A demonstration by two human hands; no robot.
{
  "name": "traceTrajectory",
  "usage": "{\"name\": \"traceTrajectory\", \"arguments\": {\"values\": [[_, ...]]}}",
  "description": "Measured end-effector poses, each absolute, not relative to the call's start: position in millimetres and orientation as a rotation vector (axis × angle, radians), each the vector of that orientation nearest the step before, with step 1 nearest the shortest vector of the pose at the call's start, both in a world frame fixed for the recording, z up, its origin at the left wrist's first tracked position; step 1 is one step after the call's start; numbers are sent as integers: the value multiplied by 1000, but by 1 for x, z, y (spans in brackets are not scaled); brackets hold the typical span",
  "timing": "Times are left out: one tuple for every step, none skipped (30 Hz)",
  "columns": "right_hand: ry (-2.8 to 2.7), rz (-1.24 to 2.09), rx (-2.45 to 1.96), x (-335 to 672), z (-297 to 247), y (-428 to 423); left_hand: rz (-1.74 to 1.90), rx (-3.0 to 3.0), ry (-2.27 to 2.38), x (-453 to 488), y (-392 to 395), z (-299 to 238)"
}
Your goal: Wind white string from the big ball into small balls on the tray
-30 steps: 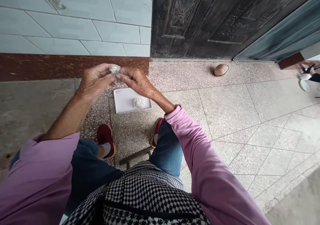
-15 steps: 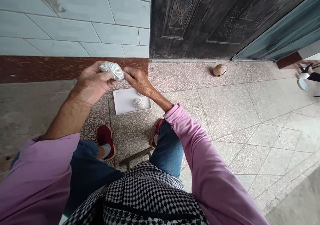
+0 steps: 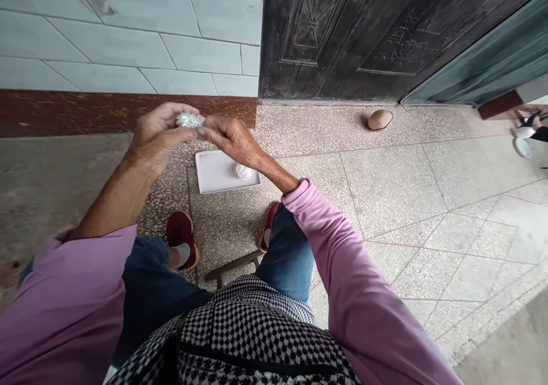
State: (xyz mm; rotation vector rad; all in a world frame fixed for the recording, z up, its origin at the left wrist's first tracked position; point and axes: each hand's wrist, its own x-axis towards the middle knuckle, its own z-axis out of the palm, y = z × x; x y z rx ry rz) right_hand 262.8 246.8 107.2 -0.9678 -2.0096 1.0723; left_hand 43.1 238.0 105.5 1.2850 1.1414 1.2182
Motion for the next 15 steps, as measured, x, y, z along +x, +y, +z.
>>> {"name": "traceTrajectory", "arguments": {"values": [[-1960, 1044, -976, 266, 107, 251, 1166, 1274, 1121, 43, 236, 108], [-1919, 1029, -990, 269, 106, 254, 1124, 1247, 1097, 43, 235, 109], [-1887, 1029, -1008, 270, 106, 256, 1091, 1206, 1070, 43, 234, 110], [-1863, 1039, -1027, 272, 107, 258, 1071, 1158, 1040, 44, 233, 111], [-1847, 1058, -1040, 272, 108, 259, 1061, 1107, 1012, 44, 232, 112], [-1840, 1083, -1045, 271, 109, 260, 1051, 1061, 986, 45, 232, 112], [-1835, 1111, -1041, 270, 109, 260, 1040, 1025, 962, 45, 231, 113], [-1829, 1139, -1029, 269, 110, 261, 1026, 995, 939, 45, 230, 114], [-1819, 1166, -1012, 267, 111, 262, 1018, 971, 917, 45, 229, 115], [-1810, 1192, -998, 266, 111, 263, 1023, 951, 894, 44, 229, 117], [-1800, 1212, -995, 264, 111, 264, 1044, 936, 871, 42, 230, 119], [-1786, 1226, -1004, 262, 111, 265, 1081, 924, 847, 40, 231, 121], [-1775, 1237, -1022, 261, 112, 265, 1133, 913, 825, 37, 233, 123], [-1766, 1247, -1042, 260, 112, 265, 1194, 902, 810, 34, 236, 124], [-1760, 1259, -1059, 258, 113, 263, 1254, 890, 806, 30, 240, 125]]}}
